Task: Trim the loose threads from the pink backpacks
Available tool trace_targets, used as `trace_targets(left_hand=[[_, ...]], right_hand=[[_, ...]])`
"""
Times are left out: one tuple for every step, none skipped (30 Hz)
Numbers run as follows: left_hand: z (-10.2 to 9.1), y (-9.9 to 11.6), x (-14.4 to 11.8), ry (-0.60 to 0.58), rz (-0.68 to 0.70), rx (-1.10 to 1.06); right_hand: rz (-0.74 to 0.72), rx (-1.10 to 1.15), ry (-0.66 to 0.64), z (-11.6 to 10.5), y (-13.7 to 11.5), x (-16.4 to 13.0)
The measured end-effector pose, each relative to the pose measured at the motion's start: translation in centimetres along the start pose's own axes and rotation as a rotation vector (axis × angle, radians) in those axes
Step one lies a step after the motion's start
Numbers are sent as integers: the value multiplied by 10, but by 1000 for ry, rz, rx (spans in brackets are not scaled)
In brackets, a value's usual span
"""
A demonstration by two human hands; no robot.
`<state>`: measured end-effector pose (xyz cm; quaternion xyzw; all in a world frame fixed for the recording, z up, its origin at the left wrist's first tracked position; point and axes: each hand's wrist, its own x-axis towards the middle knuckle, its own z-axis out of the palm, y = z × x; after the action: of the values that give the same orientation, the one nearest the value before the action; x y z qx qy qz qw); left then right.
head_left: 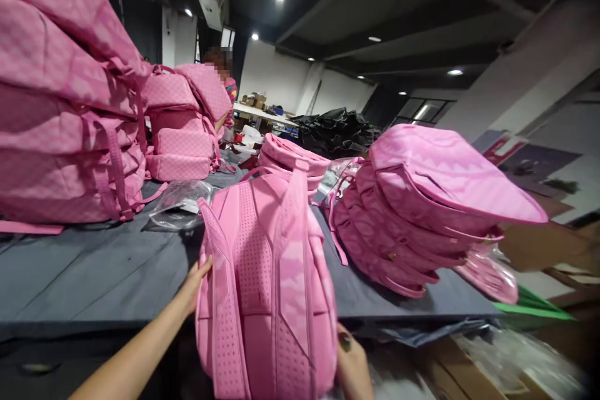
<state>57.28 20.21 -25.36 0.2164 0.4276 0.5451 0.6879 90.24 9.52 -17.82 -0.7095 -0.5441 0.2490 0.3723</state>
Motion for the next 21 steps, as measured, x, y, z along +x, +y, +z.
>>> trace_targets(left_hand=[[-14, 6, -6, 57, 97, 64], [-30, 10, -13, 111, 200, 161], [-45, 15, -21, 148, 299, 282], [-60, 18, -29, 179, 389, 420], [-72, 20, -38, 209, 458, 550], [-82, 20, -46, 241, 496, 648], [-90, 20, -53, 275, 516, 718], [-97, 18, -59, 306, 525, 765], [-102, 15, -65, 330, 530, 791], [-106, 12, -69, 346, 532, 800], [-109, 8, -73, 353, 536, 799], [-112, 3, -76, 348, 540, 798], [-114, -2, -79, 340, 543, 797], [-117, -8, -81, 338, 539, 798], [-120, -13, -84, 353, 525, 801], [-124, -18, -88, 386, 502, 807], [-128, -22, -92, 429, 472, 818], [-133, -24, -97, 464, 445, 835], [-137, -25, -102, 484, 434, 857], [-139, -23, -109, 486, 451, 879], [-140, -18, -117, 485, 504, 902]], right_hand=[[-8, -112, -99, 16, 14, -5], [-22, -222, -195, 28, 22, -8], [-35, -328, -277, 38, 24, -10], [-43, -427, -342, 43, 20, -11], [-45, -524, -379, 45, 12, -11], [-46, -617, -378, 44, 0, -10], [-52, -699, -340, 41, -13, -9], [-76, -754, -269, 39, -28, -9], [-136, -766, -180, 38, -43, -8], [-238, -734, -89, 40, -57, -9], [-378, -667, -14, 44, -70, -10], [-535, -583, 34, 52, -82, -11], [-679, -509, 67, 62, -91, -12], [-790, -456, 91, 72, -98, -13], [-860, -422, 107, 81, -103, -13], [-894, -395, 113, 89, -105, -13], [-906, -368, 101, 95, -104, -13], [-909, -337, 73, 99, -102, -13], [-915, -303, 33, 101, -97, -13], [-924, -276, -9, 102, -91, -12], [-933, -264, -45, 103, -84, -12]])
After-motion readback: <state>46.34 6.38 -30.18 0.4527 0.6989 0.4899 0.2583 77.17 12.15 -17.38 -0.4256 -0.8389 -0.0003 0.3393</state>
